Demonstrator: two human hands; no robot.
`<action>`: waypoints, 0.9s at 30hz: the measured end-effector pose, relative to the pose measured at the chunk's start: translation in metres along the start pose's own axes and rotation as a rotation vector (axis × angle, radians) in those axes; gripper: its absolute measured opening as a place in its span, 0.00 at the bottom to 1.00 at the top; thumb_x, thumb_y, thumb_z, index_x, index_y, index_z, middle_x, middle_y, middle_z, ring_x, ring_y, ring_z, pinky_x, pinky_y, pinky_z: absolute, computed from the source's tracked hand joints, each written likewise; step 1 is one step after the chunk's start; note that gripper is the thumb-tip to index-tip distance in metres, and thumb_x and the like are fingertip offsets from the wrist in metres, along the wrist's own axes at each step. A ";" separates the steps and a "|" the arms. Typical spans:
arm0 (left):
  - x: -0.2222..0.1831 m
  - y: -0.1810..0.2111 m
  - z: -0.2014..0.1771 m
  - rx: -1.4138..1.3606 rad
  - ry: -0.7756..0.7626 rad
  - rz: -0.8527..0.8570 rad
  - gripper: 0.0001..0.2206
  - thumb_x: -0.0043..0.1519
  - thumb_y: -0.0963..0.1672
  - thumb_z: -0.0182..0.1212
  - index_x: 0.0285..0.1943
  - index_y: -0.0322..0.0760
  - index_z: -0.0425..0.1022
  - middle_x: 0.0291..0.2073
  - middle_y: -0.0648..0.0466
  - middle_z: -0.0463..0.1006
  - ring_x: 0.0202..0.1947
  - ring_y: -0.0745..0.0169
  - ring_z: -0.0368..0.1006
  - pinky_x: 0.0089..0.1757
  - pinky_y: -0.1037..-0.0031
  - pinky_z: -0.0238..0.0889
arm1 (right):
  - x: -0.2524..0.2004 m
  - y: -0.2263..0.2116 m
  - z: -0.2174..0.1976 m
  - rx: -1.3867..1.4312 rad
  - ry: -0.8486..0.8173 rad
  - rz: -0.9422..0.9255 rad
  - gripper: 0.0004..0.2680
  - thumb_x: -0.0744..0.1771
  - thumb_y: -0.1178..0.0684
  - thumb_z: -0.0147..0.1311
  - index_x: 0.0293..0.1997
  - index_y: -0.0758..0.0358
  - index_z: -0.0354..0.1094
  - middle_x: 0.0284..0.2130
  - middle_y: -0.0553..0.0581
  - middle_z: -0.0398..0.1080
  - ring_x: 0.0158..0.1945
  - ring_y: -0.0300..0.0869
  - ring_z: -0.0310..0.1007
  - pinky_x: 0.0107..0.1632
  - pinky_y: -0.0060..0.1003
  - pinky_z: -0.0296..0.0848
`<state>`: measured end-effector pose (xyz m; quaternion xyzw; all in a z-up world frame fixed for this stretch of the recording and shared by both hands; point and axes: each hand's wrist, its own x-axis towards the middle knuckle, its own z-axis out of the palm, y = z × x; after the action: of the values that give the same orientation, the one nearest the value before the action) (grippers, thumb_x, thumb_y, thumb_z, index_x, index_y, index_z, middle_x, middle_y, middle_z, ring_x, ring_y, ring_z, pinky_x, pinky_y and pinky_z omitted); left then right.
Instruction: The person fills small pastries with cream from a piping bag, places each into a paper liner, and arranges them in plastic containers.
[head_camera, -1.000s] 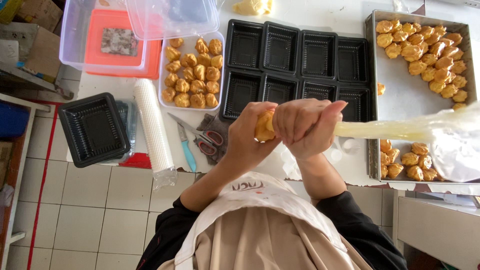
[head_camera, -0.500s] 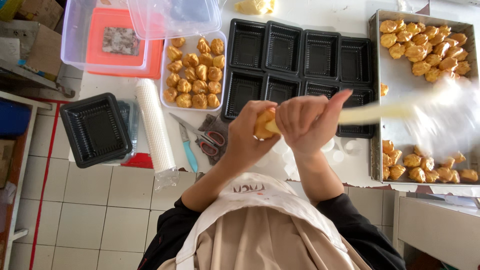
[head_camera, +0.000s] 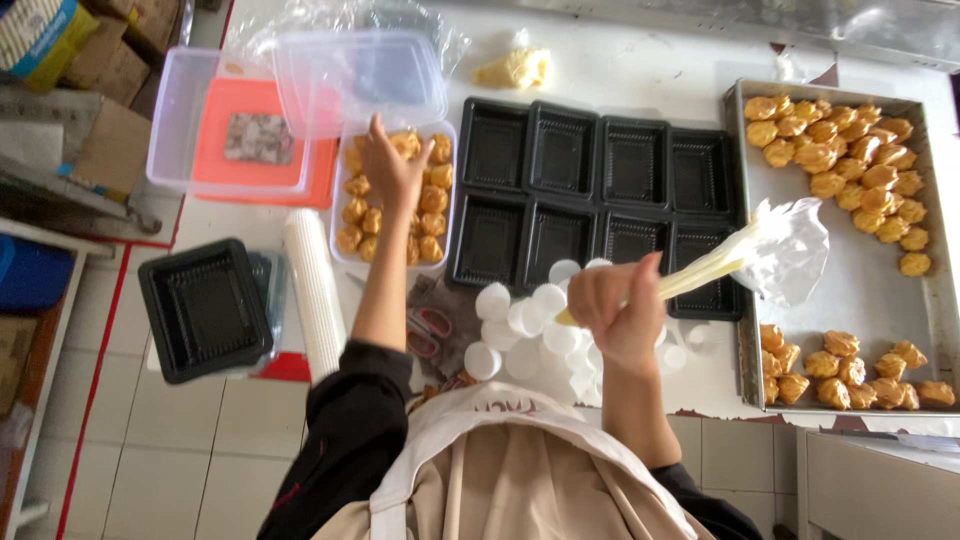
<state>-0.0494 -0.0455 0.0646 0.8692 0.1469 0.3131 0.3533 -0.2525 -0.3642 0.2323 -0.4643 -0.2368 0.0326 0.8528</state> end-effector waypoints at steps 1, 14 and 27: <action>-0.002 0.013 -0.004 0.019 -0.054 -0.075 0.46 0.55 0.61 0.71 0.73 0.32 0.57 0.55 0.44 0.72 0.59 0.49 0.69 0.60 0.58 0.62 | 0.002 0.007 -0.007 -0.046 -0.006 -0.008 0.27 0.76 0.37 0.24 0.16 0.56 0.50 0.12 0.49 0.53 0.16 0.38 0.50 0.22 0.33 0.53; -0.085 0.210 -0.146 -1.117 -1.389 0.251 0.17 0.72 0.52 0.54 0.48 0.35 0.77 0.47 0.36 0.77 0.34 0.60 0.78 0.32 0.75 0.68 | 0.029 0.035 -0.010 -0.232 -0.569 0.424 0.21 0.72 0.37 0.39 0.51 0.70 0.68 0.34 0.58 0.75 0.40 0.46 0.77 0.52 0.45 0.76; -0.094 0.226 -0.187 -1.131 -1.375 -0.010 0.21 0.72 0.51 0.51 0.64 0.31 0.73 0.50 0.52 0.82 0.27 0.72 0.80 0.19 0.88 0.60 | 0.010 0.018 0.013 0.233 -0.262 0.310 0.17 0.76 0.44 0.35 0.63 0.68 0.62 0.33 0.58 0.70 0.34 0.44 0.71 0.56 0.56 0.76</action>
<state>-0.2346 -0.1531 0.2863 0.5596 -0.2705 -0.2539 0.7411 -0.2460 -0.3411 0.2270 -0.3851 -0.2658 0.2504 0.8475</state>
